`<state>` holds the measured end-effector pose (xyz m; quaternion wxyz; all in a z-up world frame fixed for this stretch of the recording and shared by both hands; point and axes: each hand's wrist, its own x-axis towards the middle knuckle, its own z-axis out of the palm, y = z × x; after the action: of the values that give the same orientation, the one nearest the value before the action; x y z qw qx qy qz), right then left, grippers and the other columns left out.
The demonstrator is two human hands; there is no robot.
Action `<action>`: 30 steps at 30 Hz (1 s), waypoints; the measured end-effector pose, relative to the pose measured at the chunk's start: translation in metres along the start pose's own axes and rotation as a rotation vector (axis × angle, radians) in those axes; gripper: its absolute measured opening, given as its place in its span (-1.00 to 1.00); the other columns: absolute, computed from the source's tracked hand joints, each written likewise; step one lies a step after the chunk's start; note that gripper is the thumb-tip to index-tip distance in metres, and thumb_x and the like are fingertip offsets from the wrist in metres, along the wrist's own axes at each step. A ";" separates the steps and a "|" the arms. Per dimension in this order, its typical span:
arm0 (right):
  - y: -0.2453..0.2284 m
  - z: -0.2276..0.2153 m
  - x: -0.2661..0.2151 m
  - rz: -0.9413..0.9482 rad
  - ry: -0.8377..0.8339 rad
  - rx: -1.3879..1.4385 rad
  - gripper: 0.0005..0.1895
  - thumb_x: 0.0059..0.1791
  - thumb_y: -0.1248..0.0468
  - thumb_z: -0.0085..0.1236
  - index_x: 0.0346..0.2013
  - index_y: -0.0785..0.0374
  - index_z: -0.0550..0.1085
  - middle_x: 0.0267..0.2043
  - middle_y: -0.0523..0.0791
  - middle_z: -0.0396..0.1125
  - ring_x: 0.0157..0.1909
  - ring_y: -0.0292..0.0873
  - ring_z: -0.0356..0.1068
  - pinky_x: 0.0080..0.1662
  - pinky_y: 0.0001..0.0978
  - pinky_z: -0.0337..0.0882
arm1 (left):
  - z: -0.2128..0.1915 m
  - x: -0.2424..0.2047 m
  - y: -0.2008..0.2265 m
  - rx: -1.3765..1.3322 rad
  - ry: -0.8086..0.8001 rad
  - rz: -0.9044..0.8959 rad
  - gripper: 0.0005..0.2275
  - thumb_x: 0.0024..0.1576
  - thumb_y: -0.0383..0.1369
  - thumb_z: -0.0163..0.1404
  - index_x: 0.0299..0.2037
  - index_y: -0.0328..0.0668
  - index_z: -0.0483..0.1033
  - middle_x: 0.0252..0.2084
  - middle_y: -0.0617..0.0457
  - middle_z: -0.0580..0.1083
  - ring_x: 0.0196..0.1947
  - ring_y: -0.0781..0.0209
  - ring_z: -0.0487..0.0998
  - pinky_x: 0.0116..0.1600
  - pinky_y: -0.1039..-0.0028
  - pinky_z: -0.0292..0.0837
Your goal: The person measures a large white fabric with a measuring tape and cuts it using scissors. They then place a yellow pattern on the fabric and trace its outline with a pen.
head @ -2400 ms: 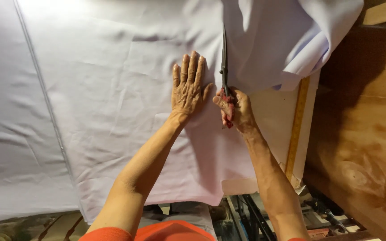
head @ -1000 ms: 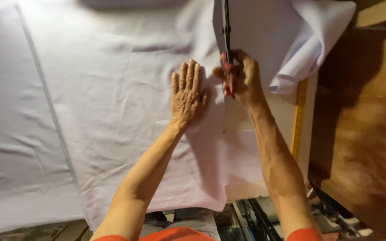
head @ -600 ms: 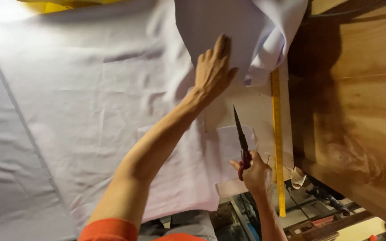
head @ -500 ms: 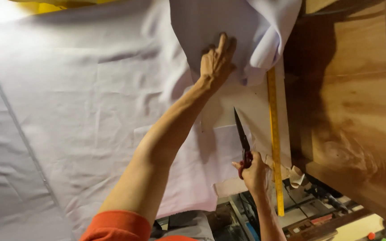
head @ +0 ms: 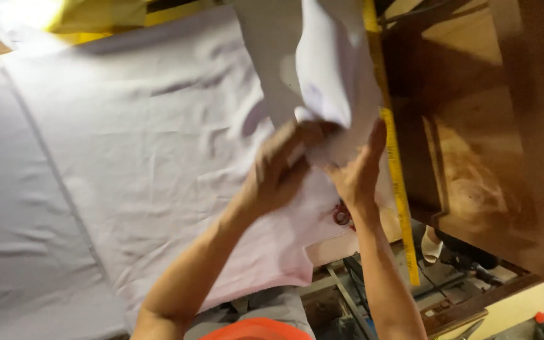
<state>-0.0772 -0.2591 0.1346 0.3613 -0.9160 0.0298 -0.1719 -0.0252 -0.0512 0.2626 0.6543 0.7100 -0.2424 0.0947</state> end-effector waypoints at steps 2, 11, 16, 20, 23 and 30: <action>-0.021 0.007 0.021 -0.024 -0.108 0.129 0.21 -0.32 0.21 0.60 0.42 0.46 0.04 0.42 0.28 -0.02 0.32 0.39 0.22 0.14 -0.11 0.54 | -0.005 -0.036 0.034 -0.382 -0.152 -0.081 -0.82 0.28 -0.36 -0.13 0.00 -0.20 0.46 -0.05 -0.10 0.52 0.00 -0.10 0.61 0.12 0.14 0.54; -0.100 -0.021 0.031 -0.090 -0.503 0.616 -0.38 -0.09 0.16 0.26 0.16 0.45 0.35 0.22 0.19 0.27 0.24 0.24 0.37 0.22 -0.11 0.44 | -0.060 -0.154 -0.028 -0.486 0.252 -0.333 -0.52 0.21 -0.59 0.00 0.31 -0.01 0.19 0.47 -0.07 0.22 0.35 0.19 0.33 0.33 0.32 0.26; -0.174 -0.029 -0.020 -0.081 -0.651 0.810 -0.57 0.03 0.13 0.08 0.03 0.44 0.50 0.13 0.15 0.41 0.20 0.16 0.45 0.26 -0.11 0.40 | -0.063 -0.160 -0.015 -0.437 -0.065 -0.640 -0.29 0.10 -0.71 -0.13 0.49 -0.12 -0.07 0.46 -0.29 0.13 0.36 -0.04 0.29 0.35 0.29 0.32; -0.160 -0.054 -0.011 0.102 -0.610 0.775 -0.30 -0.13 0.49 0.37 0.30 0.37 0.36 0.10 0.09 0.46 0.04 -0.02 0.53 0.06 -0.14 0.59 | -0.081 -0.172 -0.013 -0.371 -0.054 -0.714 -0.54 0.20 -0.59 -0.19 0.36 -0.33 0.29 0.27 -0.29 0.41 0.21 0.06 0.48 0.21 0.39 0.41; -0.089 -0.073 -0.021 -0.024 -0.494 0.410 -0.45 -0.09 0.26 0.35 0.18 0.31 0.46 0.28 0.11 0.28 0.17 0.08 0.42 0.10 -0.17 0.50 | -0.131 -0.179 -0.006 -0.307 0.115 -0.686 -0.59 0.21 -0.58 -0.16 0.30 -0.26 0.30 0.19 -0.20 0.41 0.12 0.12 0.45 0.11 0.42 0.40; 0.022 -0.060 -0.129 0.264 -0.524 0.124 -0.77 -0.03 0.43 0.26 -0.08 0.31 0.60 -0.16 -0.03 0.57 -0.18 -0.16 0.55 -0.14 -0.43 0.60 | -0.264 -0.157 0.007 -0.133 0.486 -0.589 -0.67 0.23 -0.55 -0.08 0.20 -0.11 0.33 0.04 -0.02 0.42 -0.06 0.26 0.38 -0.11 0.49 0.38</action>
<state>-0.2169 -0.2912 0.1226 0.4313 -0.8935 0.0437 0.1172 -0.1159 0.2404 0.2312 0.7365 0.6620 0.1285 0.0522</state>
